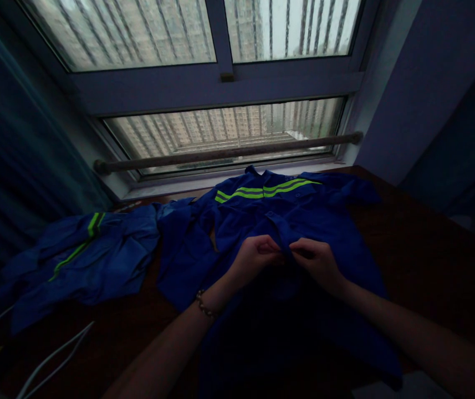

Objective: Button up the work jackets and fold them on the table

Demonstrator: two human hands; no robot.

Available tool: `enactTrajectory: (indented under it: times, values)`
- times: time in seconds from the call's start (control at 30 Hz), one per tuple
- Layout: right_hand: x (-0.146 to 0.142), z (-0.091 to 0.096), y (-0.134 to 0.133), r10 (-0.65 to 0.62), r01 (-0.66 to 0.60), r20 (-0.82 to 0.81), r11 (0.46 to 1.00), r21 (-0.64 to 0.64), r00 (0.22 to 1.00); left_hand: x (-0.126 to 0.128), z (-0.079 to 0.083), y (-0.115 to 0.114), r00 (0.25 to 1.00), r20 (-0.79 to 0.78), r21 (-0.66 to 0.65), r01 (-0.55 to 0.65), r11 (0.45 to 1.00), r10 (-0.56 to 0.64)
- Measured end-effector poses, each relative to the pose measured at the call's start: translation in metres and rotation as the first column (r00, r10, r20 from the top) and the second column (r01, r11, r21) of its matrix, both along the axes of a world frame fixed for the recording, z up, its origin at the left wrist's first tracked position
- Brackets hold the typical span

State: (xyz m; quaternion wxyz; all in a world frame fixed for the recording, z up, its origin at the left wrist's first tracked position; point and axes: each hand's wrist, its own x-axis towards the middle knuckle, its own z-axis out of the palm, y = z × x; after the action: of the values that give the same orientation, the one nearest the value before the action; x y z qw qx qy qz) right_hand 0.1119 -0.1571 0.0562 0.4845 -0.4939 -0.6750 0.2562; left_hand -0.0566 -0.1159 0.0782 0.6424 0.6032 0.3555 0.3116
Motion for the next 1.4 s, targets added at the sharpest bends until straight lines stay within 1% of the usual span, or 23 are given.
enactTrajectory:
  times: [0.1, 0.17, 0.27, 0.3, 0.37, 0.43, 0.5, 0.57, 0.7, 0.8, 0.93, 1.07, 1.13, 1.33, 1.4]
  values:
    - [0.0, 0.002, -0.001, -0.018, 0.012, 0.105, 0.998, 0.061, 0.994, 0.001, 0.001, -0.003, 1.0, -0.015, 0.027, 0.014, 1.0, -0.014]
    - [-0.001, 0.001, -0.002, -0.037, 0.023, 0.156, 0.995, 0.092, 0.987, 0.003, -0.001, -0.006, 0.999, -0.034, 0.062, 0.001, 0.998, 0.001]
    - [-0.002, -0.003, -0.002, -0.061, 0.024, 0.234, 0.987, 0.157, 0.97, 0.007, -0.008, -0.009, 0.991, -0.073, 0.108, -0.103, 0.989, 0.111]
    - [-0.002, -0.005, -0.001, -0.063, 0.018, 0.255, 0.984, 0.176, 0.965, 0.009, -0.01, -0.01, 0.985, -0.074, 0.086, -0.147, 0.985, 0.153]
    - [-0.003, -0.009, -0.001, -0.062, 0.006, 0.281, 0.98, 0.199, 0.958, 0.012, -0.014, -0.01, 0.976, -0.039, -0.035, -0.214, 0.976, 0.212]
    - [-0.004, -0.012, -0.001, -0.062, 0.003, 0.29, 0.98, 0.198, 0.955, 0.014, -0.016, -0.011, 0.969, 0.024, -0.182, -0.236, 0.955, 0.244]
    - [-0.005, -0.013, -0.001, -0.071, 0.014, 0.286, 0.981, 0.195, 0.955, 0.014, -0.016, -0.011, 0.96, 0.078, -0.27, -0.239, 0.933, 0.268]
    - [-0.005, -0.013, -0.001, -0.077, 0.025, 0.28, 0.982, 0.186, 0.957, 0.014, -0.015, -0.011, 0.954, 0.111, -0.308, -0.232, 0.923, 0.277]
    - [-0.005, -0.012, -0.001, -0.068, 0.032, 0.276, 0.99, 0.134, 0.959, 0.012, -0.016, -0.011, 0.95, 0.142, -0.341, -0.216, 0.915, 0.278]
    - [-0.006, -0.01, -0.002, -0.039, 0.022, 0.22, 0.996, 0.082, 0.975, 0.012, -0.018, -0.011, 0.943, 0.15, -0.327, -0.237, 0.915, 0.297]
    - [-0.008, -0.006, -0.003, -0.013, 0.015, 0.1, 1.0, -0.02, 0.995, 0.012, -0.017, -0.011, 0.94, 0.156, -0.298, -0.248, 0.922, 0.303]
    - [-0.007, -0.003, -0.001, 0.004, -0.005, -0.002, 0.99, -0.142, 1.0, 0.014, -0.012, -0.014, 0.953, 0.152, -0.254, -0.218, 0.942, 0.262]
    - [-0.007, -0.003, 0.0, 0.018, -0.024, -0.029, 0.983, -0.183, 0.999, 0.015, -0.01, -0.015, 0.961, 0.154, -0.218, -0.195, 0.956, 0.231]
    - [-0.006, -0.006, 0.001, 0.074, -0.08, -0.037, 0.98, -0.183, 0.997, 0.015, -0.015, -0.017, 0.972, 0.104, -0.109, -0.199, 0.974, 0.211]
    - [-0.006, -0.008, 0.002, 0.084, -0.098, -0.073, 0.972, -0.215, 0.994, 0.014, -0.018, -0.017, 0.977, 0.076, -0.059, -0.197, 0.979, 0.202]
